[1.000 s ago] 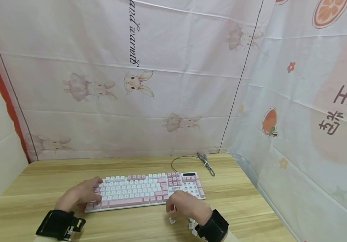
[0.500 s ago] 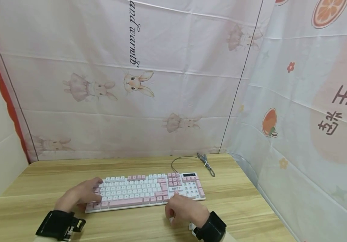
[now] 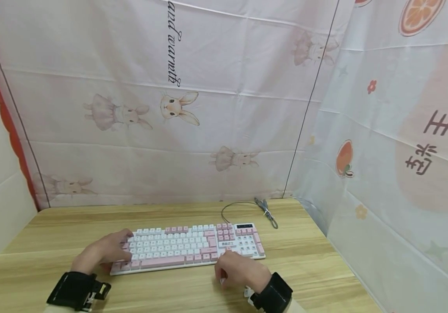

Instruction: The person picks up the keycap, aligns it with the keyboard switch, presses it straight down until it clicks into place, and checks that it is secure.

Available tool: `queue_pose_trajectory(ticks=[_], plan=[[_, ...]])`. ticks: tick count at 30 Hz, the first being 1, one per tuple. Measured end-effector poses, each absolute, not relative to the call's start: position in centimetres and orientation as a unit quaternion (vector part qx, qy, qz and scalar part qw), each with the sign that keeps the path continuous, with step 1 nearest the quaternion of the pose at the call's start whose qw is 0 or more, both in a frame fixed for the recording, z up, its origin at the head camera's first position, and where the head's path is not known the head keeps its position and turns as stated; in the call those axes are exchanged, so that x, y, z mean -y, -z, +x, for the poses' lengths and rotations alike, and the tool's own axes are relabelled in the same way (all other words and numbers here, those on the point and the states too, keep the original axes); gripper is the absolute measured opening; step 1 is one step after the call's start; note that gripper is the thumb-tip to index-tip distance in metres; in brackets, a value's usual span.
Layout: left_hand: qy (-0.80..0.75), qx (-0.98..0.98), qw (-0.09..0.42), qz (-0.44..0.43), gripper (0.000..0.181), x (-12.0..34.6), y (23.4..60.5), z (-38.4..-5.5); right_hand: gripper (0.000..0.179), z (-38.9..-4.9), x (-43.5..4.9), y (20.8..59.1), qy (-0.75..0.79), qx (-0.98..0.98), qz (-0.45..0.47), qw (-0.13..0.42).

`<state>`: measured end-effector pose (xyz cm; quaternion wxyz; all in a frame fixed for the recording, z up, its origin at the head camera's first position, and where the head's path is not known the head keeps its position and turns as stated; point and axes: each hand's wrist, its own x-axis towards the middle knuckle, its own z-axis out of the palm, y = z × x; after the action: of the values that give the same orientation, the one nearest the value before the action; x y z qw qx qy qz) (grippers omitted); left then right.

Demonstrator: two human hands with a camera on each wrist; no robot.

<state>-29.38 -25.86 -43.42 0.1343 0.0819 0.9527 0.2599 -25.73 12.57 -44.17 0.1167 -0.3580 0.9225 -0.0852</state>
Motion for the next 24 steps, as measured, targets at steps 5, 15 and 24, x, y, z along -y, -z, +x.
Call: queue_pose_trajectory(ticks=[5,15,24], plan=[[-0.267,-0.950,0.139,0.077,0.067,25.86,43.47,-29.38,0.017,-25.79,-12.79,43.94,0.088,-0.920,-0.369,0.100],[-0.254,-0.954,0.134,0.084,0.066,25.93,43.47,-29.44,0.025,-25.95,-13.20,43.47,0.115,-0.917,-0.366,0.107],[-0.264,-0.951,0.135,0.086,0.066,25.97,43.50,-29.40,0.024,-26.06,-13.19,43.53,0.105,-0.919,-0.369,0.096]])
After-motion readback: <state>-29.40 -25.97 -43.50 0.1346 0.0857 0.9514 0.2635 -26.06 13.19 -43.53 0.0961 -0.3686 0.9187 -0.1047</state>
